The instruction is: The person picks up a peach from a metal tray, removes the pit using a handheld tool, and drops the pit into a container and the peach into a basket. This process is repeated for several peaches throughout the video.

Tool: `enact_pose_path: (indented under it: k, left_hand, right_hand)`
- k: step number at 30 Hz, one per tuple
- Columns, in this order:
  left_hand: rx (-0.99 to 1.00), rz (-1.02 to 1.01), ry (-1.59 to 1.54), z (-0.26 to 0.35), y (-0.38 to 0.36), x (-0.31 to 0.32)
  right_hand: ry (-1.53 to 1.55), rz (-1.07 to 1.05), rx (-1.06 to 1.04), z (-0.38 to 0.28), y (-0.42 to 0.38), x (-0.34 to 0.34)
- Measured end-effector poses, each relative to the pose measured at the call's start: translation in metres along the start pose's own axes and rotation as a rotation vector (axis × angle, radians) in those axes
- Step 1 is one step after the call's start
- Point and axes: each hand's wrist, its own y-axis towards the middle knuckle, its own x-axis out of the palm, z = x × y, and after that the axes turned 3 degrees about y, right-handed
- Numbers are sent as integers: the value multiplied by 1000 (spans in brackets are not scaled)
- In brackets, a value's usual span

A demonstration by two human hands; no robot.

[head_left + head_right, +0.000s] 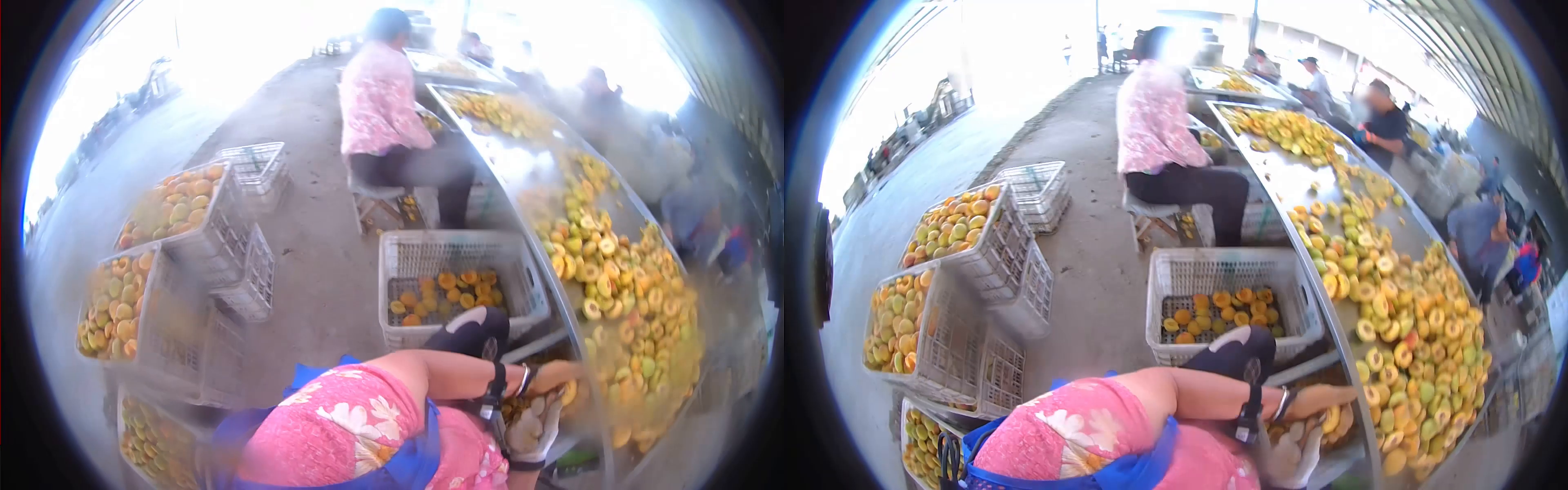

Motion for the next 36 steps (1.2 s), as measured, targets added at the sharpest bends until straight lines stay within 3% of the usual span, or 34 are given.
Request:
enact_pose_path:
  k: [3,4,5,6,7,8,9,10,11,12,14,17,18,20,26,27,30,32,36]
  left_hand:
    - [36,-105,-177,-5,7,-7]
    - [145,-67,-288,-8,16,-10]
    - [195,82,-197,-6,19,-28]
    - [229,237,-98,4,17,-40]
    - [249,220,-28,23,12,-55]
    - [365,155,220,41,10,-84]
    - [384,493,240,51,20,-94]
    - [418,572,688,62,20,-122]
    - [655,644,1266,72,27,-146]
    - [591,718,1313,83,28,-138]
    - [574,545,1487,102,38,-120]
    - [361,497,1669,106,86,-90]
    - [178,450,1724,112,102,-69]
    - [86,480,1635,93,155,-85]
    - [90,263,2016,75,197,-78]
    - [-10,193,2103,72,213,-91]
    - [-93,38,2143,81,206,-97]
    - [-196,11,2051,110,167,-60]
    - [176,216,1438,94,141,-70]
  right_hand:
    - [258,-495,284,-15,-29,1]
    - [341,-582,371,-24,-43,19]
    - [307,-590,320,-28,-42,19]
    - [346,-498,262,-28,-38,4]
    - [365,-570,228,-30,-32,-9]
    - [430,-484,252,-34,-33,-18]
    - [377,-338,219,-33,-31,-31]
    - [326,-198,193,-30,-25,-44]
    - [215,19,202,-26,-22,-53]
    - [129,125,259,-21,-14,-64]
    - [-44,210,281,-11,-6,-66]
    - [-150,201,273,-11,-7,-50]
    - [-178,201,260,-12,-7,-50]
    - [-219,216,259,-11,-5,-58]
    - [-271,214,220,-17,-16,-59]
    - [-281,220,216,-17,-18,-58]
    - [-339,230,196,-16,-17,-53]
    - [-415,197,164,-15,-15,-46]
    - [-561,205,15,-20,-22,-19]
